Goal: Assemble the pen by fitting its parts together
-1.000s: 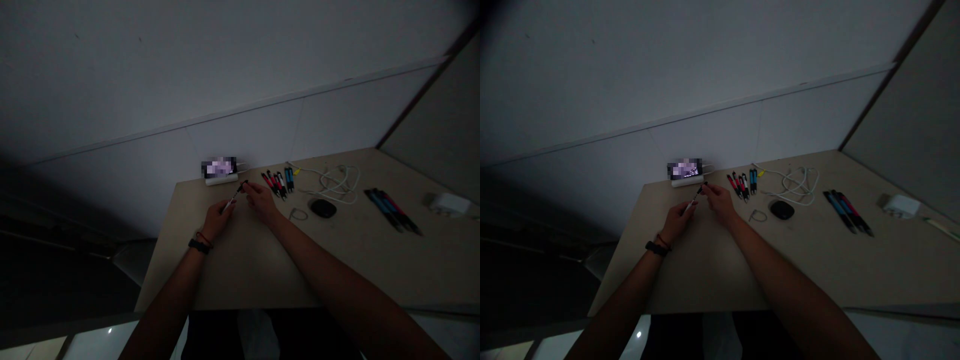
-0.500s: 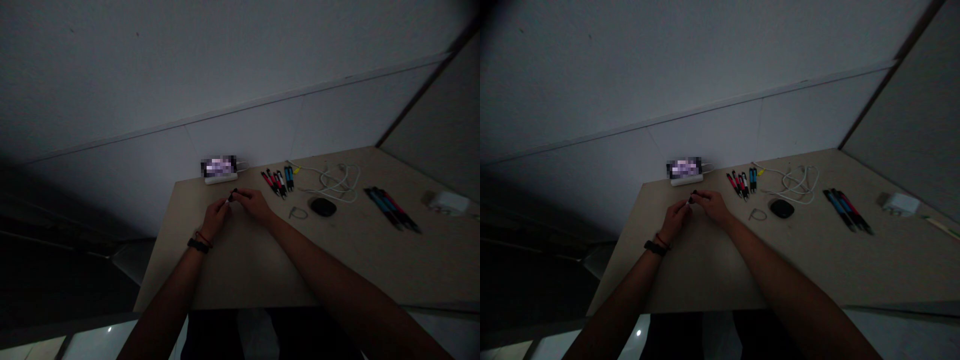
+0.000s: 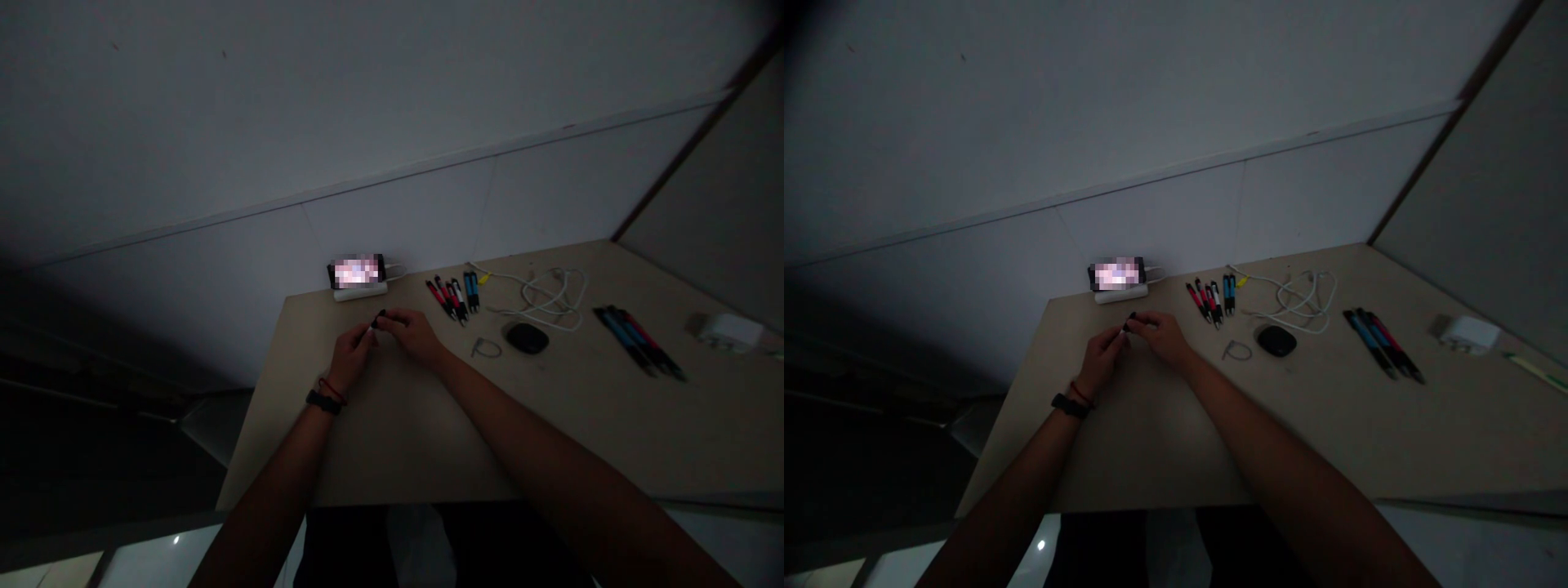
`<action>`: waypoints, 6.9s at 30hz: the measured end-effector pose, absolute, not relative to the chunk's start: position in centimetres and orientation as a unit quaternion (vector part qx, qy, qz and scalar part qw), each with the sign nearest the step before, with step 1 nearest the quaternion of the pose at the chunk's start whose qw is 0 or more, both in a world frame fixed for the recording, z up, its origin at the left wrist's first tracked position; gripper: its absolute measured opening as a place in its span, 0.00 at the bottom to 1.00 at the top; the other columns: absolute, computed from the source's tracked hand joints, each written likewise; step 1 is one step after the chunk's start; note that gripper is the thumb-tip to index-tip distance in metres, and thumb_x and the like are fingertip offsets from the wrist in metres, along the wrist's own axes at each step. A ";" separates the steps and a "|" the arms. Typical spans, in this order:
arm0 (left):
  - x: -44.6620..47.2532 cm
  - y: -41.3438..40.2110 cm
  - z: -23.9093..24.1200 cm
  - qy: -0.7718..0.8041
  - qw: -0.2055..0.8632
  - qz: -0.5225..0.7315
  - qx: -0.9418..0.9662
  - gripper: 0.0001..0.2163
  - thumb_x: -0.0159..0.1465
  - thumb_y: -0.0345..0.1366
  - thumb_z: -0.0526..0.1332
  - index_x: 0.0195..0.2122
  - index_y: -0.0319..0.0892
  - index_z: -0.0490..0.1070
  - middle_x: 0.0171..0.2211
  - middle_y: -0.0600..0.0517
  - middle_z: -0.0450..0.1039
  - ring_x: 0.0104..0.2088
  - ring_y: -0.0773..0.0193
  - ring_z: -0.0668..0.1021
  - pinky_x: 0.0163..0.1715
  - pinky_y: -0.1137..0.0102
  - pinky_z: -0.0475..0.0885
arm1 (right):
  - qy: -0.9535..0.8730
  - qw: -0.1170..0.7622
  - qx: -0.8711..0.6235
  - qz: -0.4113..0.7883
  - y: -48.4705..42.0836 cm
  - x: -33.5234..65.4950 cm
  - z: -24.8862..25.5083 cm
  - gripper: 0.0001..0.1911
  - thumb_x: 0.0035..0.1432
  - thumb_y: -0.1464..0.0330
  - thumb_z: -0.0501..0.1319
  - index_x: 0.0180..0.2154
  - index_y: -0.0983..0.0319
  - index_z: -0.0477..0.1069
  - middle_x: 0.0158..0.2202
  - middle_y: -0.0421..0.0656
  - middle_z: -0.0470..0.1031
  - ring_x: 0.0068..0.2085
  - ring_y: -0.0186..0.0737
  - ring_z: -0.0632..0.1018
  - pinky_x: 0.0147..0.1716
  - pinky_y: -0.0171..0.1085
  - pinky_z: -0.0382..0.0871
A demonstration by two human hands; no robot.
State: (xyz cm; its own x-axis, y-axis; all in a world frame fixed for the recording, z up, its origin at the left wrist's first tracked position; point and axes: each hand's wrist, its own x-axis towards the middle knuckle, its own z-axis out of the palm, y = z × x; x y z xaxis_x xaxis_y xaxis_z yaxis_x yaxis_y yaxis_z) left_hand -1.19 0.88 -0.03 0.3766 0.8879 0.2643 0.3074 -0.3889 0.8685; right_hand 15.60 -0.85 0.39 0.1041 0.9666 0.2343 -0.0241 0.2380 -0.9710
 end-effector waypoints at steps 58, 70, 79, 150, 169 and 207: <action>-1.0 0.8 -0.1 0.414 0.355 0.417 0.727 0.14 0.63 0.44 0.64 0.43 0.40 0.80 0.38 0.46 0.82 0.39 0.59 0.81 0.42 0.67 0.74 | -0.406 0.609 -0.475 0.489 -0.9 15.3 0.3 0.22 0.42 0.50 0.72 0.26 0.61 0.72 0.15 0.32 0.60 0.15 0.27 0.58 0.12 0.31 0.50; -1.0 1.0 -0.4 0.398 0.361 0.416 0.733 0.16 0.65 0.47 0.61 0.42 0.40 0.80 0.31 0.49 0.81 0.33 0.61 0.80 0.37 0.69 0.74 | -0.392 0.611 -0.471 0.501 -1.0 15.3 0.5 0.21 0.40 0.54 0.73 0.27 0.62 0.72 0.17 0.32 0.63 0.16 0.27 0.59 0.13 0.30 0.51; -1.0 1.1 -0.5 0.400 0.361 0.422 0.729 0.15 0.66 0.46 0.61 0.40 0.40 0.79 0.30 0.50 0.80 0.31 0.63 0.79 0.33 0.71 0.73 | -0.397 0.606 -0.422 0.545 -1.1 15.4 0.4 0.24 0.46 0.53 0.71 0.38 0.63 0.78 0.15 0.30 0.59 0.16 0.26 0.57 0.14 0.30 0.46; -0.9 0.7 -0.1 0.406 0.367 0.411 0.729 0.15 0.64 0.47 0.61 0.37 0.40 0.80 0.26 0.51 0.78 0.26 0.64 0.76 0.28 0.72 0.71 | -0.408 0.605 -0.421 0.539 -1.5 15.1 0.5 0.26 0.50 0.51 0.66 0.42 0.65 0.78 0.17 0.30 0.58 0.16 0.27 0.56 0.14 0.31 0.48; -0.8 0.8 -0.1 0.399 0.376 0.407 0.731 0.15 0.66 0.48 0.60 0.36 0.41 0.79 0.27 0.51 0.79 0.28 0.63 0.78 0.30 0.71 0.72 | -0.456 0.599 -0.509 0.418 -1.1 15.2 0.6 0.18 0.50 0.52 0.66 0.28 0.61 0.75 0.20 0.38 0.68 0.23 0.36 0.69 0.20 0.33 0.58; -0.6 0.4 -0.3 0.420 0.296 0.294 0.806 0.13 0.63 0.45 0.64 0.41 0.41 0.78 0.32 0.51 0.80 0.32 0.60 0.79 0.34 0.68 0.69 | -0.124 0.546 -0.291 0.776 -2.0 14.5 1.4 0.20 0.68 0.50 0.49 0.47 0.58 0.65 0.42 0.50 0.81 0.29 0.42 0.79 0.25 0.38 0.72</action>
